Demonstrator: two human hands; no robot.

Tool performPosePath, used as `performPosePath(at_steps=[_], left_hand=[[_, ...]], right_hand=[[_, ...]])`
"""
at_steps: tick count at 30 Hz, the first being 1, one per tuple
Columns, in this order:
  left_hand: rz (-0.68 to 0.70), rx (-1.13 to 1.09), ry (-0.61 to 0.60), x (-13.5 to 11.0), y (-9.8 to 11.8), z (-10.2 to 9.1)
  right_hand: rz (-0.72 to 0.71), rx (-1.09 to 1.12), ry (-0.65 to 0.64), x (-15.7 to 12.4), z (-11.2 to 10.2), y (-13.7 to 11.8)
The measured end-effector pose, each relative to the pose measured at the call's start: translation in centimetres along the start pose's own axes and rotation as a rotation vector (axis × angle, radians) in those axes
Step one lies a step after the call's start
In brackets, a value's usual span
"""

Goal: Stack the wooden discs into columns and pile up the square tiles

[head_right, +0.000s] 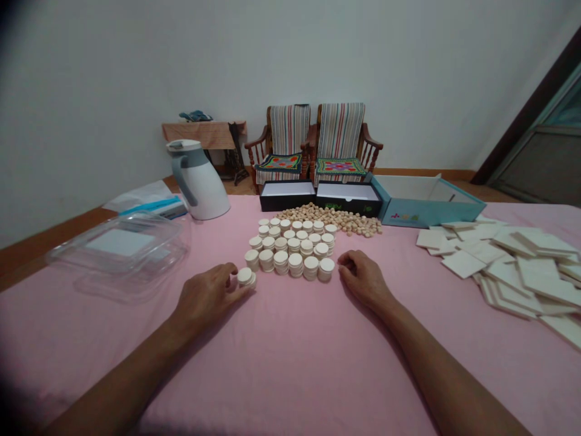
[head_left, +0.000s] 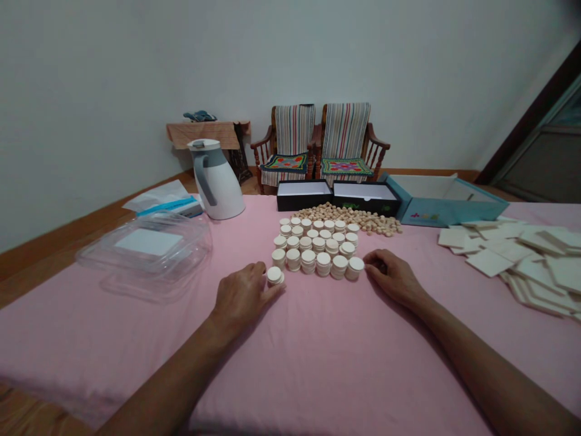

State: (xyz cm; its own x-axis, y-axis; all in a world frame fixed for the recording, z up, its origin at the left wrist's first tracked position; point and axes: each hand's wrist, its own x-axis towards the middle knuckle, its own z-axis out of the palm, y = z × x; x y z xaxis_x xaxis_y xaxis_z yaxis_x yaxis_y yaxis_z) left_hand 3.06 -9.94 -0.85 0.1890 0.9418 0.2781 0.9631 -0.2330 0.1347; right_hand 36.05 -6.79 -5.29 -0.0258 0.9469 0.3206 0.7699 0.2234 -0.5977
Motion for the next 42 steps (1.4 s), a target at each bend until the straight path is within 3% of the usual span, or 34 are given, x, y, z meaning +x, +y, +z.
performPosePath(at_steps=[19,24,29,32,42], left_hand=[[0.001,0.064,-0.119,0.3,0.4,-0.5],[0.06,0.093,0.032,0.3,-0.5,-0.3],[0.329,-0.065,0.175,0.1,-0.3,0.6],[0.434,-0.128,0.143,-0.2,0.2,1.1],[0.519,-0.049,-0.089,-0.9,2.7,1.0]], right_hand=[[0.007,-0.014,-0.016,0.1,0.0,0.0],[-0.006,0.018,-0.006,0.1,0.0,-0.2],[-0.008,0.032,0.014,0.2,0.2,-0.1],[-0.016,0.023,0.018,0.3,0.2,0.0],[-0.036,0.059,0.012,0.4,0.0,0.0]])
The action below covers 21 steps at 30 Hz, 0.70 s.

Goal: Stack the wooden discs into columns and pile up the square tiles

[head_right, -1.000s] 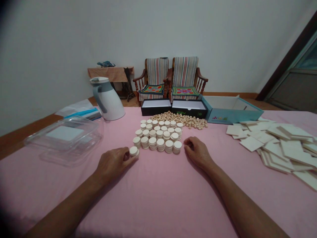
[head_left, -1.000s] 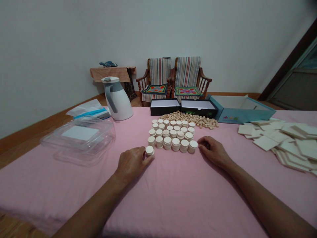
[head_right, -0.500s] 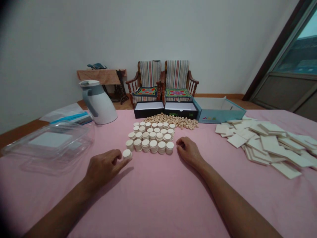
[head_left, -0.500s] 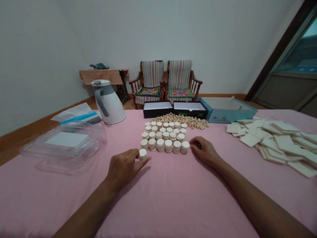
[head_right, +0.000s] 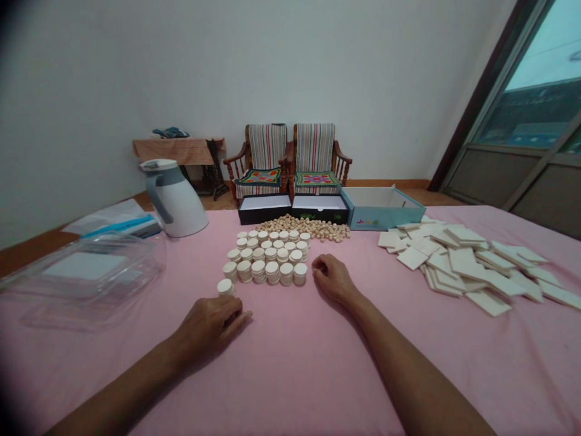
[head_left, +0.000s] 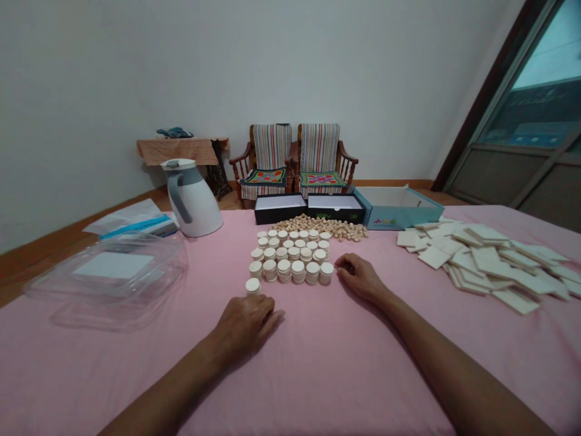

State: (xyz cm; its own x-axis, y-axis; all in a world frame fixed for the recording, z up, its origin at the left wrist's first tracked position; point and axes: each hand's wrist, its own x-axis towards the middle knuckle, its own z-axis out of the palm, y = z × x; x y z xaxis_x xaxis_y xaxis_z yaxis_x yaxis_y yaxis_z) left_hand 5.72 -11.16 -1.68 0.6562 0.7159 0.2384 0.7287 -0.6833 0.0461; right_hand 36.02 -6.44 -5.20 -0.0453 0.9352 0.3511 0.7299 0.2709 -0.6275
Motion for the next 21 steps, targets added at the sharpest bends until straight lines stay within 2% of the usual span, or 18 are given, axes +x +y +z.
performPosePath(at_steps=[5,9,15,18,21], left_hand=[[-0.006,0.06,-0.141,1.0,1.0,-0.5],[0.052,0.029,-0.244,2.9,2.7,-0.6],[0.139,-0.084,-0.233,6.2,6.4,0.2],[0.156,-0.16,-0.205,6.7,7.4,1.0],[0.14,-0.243,-0.132,6.5,7.4,1.9]], right_hand=[[-0.001,0.009,0.002,0.1,0.1,0.1],[0.006,-0.004,0.009,0.1,0.4,0.2],[0.066,-0.091,0.048,0.3,1.2,0.0],[0.038,-0.122,-0.005,1.2,0.4,0.6],[0.021,-0.176,-0.006,2.7,-1.0,2.2]])
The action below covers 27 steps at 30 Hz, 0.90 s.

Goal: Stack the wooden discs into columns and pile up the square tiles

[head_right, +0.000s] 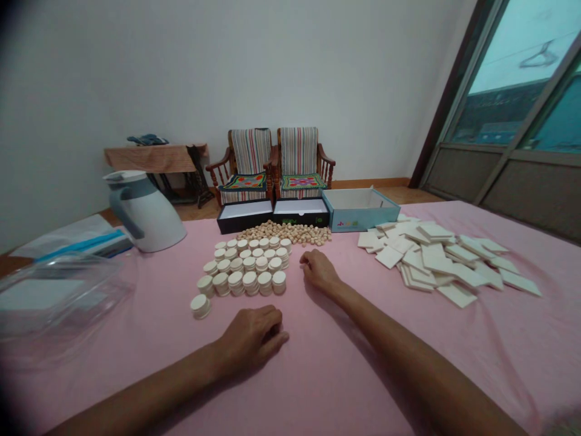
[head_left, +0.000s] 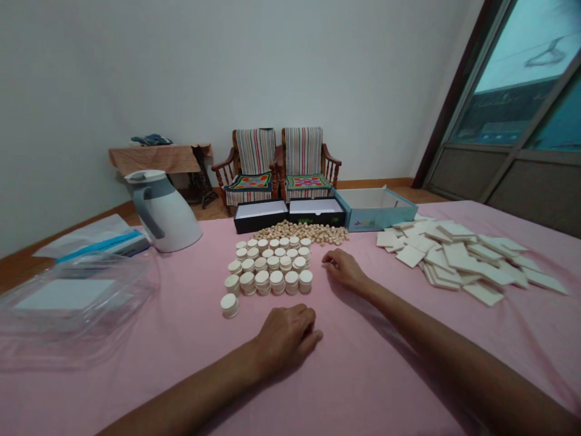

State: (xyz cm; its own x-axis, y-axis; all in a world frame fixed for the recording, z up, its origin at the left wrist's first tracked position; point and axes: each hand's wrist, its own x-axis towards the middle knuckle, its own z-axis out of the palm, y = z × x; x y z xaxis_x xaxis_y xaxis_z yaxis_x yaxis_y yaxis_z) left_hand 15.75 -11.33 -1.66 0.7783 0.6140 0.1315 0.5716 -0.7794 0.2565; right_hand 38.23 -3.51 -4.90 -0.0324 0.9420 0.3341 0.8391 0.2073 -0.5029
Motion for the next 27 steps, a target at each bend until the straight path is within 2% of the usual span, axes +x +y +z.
performPosePath(at_steps=[4,7,14,18,27], left_hand=[[0.01,-0.065,0.065,-0.4,-0.6,0.9],[0.013,-0.088,0.065,-0.5,-0.9,1.2],[0.002,-0.091,0.027,-0.5,-0.9,1.3],[0.007,-0.116,0.02,-0.6,-0.9,1.1],[0.031,-0.106,0.024,-0.8,-1.1,1.2]], right_hand=[[0.041,-0.066,0.041,2.1,-0.6,2.8],[0.05,-0.082,0.053,3.2,-0.2,3.8],[-0.046,-0.029,-0.029,5.8,0.7,1.4],[-0.051,0.018,-0.08,7.0,1.2,-0.1],[-0.042,0.043,-0.139,7.5,2.0,-0.7]])
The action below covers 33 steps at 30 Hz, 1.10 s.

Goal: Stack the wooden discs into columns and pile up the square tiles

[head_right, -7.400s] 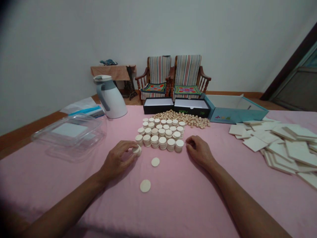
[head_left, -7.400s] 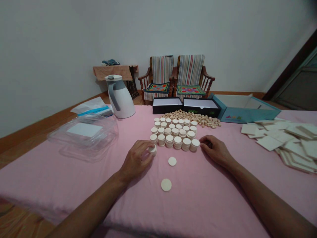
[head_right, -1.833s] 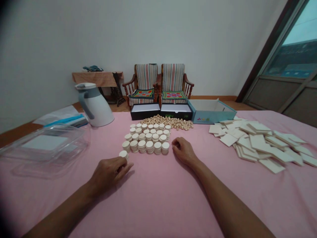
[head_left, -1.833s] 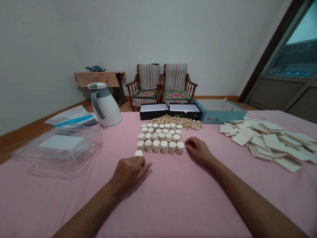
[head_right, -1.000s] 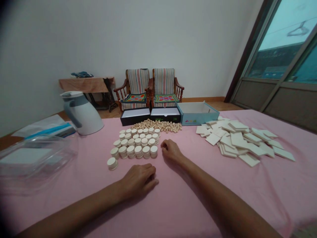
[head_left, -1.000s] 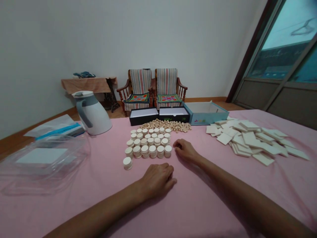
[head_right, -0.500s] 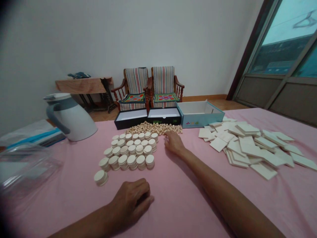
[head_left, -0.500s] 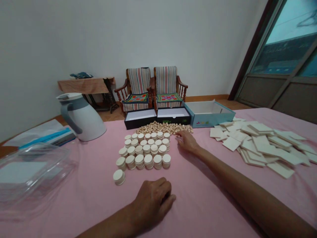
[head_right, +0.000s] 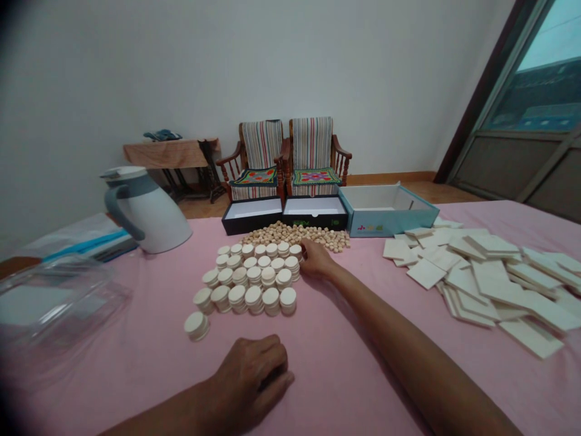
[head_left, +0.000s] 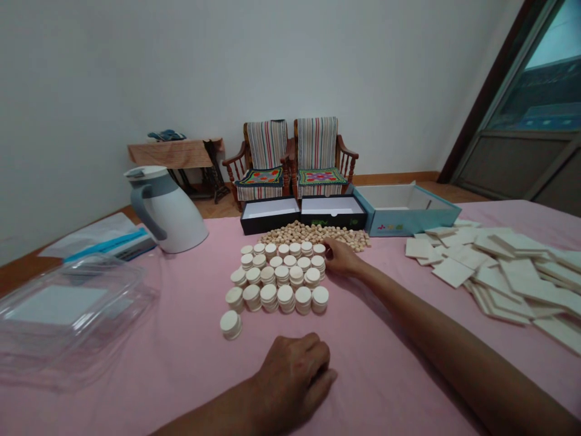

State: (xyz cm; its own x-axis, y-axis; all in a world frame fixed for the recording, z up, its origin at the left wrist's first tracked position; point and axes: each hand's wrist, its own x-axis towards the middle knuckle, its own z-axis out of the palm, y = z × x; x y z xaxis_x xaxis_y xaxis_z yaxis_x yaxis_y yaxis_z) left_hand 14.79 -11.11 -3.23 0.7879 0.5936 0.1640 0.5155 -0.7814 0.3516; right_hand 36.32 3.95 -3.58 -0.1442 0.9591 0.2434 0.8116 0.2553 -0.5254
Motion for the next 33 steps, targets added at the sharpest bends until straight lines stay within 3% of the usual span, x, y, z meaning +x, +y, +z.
performPosePath(at_steps=[13,21,27,30,33], left_hand=[[-0.002,0.02,-0.021,0.1,0.2,-0.5],[0.019,0.02,0.005,0.3,0.1,-0.4],[0.029,0.116,-0.055,0.0,1.3,-2.1],[0.037,0.163,-0.096,-1.3,1.4,-3.3],[0.003,0.152,-0.087,-3.3,0.7,-4.0]], right_hand=[[-0.037,0.047,0.015,-0.6,-0.3,-0.2],[-0.053,0.063,0.025,-4.2,-4.8,-0.5],[-0.067,0.01,-0.029,-9.2,-7.2,-4.2],[-0.071,0.05,-0.088,-11.2,-6.5,-7.1],[-0.113,0.119,-0.143,-12.5,-4.5,-10.0]])
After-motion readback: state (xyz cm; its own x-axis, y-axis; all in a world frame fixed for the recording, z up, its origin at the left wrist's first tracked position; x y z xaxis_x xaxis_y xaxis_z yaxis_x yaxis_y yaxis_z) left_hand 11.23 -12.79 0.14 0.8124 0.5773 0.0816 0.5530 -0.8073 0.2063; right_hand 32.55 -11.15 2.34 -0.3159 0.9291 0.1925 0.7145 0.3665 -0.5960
